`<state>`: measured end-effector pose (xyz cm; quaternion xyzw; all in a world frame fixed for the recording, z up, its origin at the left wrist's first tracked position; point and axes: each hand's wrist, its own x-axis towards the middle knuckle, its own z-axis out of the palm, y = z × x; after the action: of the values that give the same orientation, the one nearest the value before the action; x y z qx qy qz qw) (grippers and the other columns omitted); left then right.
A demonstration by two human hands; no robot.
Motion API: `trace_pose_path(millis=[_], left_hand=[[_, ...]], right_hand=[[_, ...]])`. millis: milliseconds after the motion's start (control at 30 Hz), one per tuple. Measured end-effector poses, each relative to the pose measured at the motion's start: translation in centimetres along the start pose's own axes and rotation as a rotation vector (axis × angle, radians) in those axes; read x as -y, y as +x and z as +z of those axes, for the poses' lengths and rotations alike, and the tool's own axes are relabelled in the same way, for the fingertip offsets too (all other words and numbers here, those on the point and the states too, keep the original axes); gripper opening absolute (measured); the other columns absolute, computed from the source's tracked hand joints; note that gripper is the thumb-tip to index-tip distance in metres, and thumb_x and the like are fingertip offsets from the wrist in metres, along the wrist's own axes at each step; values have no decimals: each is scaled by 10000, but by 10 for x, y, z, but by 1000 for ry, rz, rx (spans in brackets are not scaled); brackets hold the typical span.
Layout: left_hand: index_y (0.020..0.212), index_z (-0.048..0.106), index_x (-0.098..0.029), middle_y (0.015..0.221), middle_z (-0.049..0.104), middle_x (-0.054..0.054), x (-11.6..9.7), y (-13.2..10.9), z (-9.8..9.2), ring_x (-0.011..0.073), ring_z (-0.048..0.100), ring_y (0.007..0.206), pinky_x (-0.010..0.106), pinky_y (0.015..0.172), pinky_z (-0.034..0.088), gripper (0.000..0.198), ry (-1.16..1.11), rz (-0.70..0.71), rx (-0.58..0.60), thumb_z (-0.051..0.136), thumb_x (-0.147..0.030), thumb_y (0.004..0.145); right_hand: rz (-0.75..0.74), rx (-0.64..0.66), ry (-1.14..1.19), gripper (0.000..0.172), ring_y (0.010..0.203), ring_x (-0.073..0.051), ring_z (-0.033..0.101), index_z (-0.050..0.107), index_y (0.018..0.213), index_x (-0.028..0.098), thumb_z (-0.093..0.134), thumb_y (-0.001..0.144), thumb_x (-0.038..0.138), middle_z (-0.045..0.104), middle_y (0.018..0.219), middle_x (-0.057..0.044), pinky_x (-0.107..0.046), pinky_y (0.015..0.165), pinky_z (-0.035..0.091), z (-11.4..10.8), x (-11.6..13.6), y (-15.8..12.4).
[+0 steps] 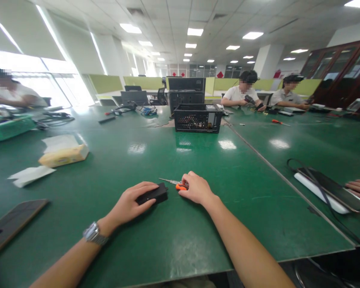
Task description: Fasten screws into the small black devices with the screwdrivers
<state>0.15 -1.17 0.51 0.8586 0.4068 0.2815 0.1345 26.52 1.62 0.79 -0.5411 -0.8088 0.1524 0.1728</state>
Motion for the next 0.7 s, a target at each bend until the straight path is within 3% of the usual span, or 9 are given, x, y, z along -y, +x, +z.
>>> trace_pose_path(millis=[400, 567, 700], left_hand=[[1197, 603, -224, 1194, 632, 68, -5, 3, -3, 203, 616, 1050, 324, 947, 492, 360, -14, -1, 41, 579, -312, 849], [1200, 601, -224, 1190, 637, 66, -5, 2, -2, 200, 618, 1048, 319, 942, 489, 356, -19, 16, 36, 569, -318, 858], [1183, 612, -214, 1156, 655, 69, -3, 2, -1, 197, 627, 1017, 321, 926, 491, 351, -44, 17, 38, 573, -346, 860]], right_hand=[[-46, -6, 252, 118, 604, -97, 468, 612, 693, 160, 660, 656, 261, 580, 709, 17, -211, 547, 334, -2, -8, 1], [103, 113, 673, 154, 441, -77, 435, 551, 714, 168, 500, 762, 305, 555, 577, 42, -193, 432, 301, -3, -10, 2], [146, 154, 1072, 237, 328, -63, 350, 491, 741, 185, 456, 823, 405, 490, 493, 69, -178, 340, 204, -1, -6, 4]])
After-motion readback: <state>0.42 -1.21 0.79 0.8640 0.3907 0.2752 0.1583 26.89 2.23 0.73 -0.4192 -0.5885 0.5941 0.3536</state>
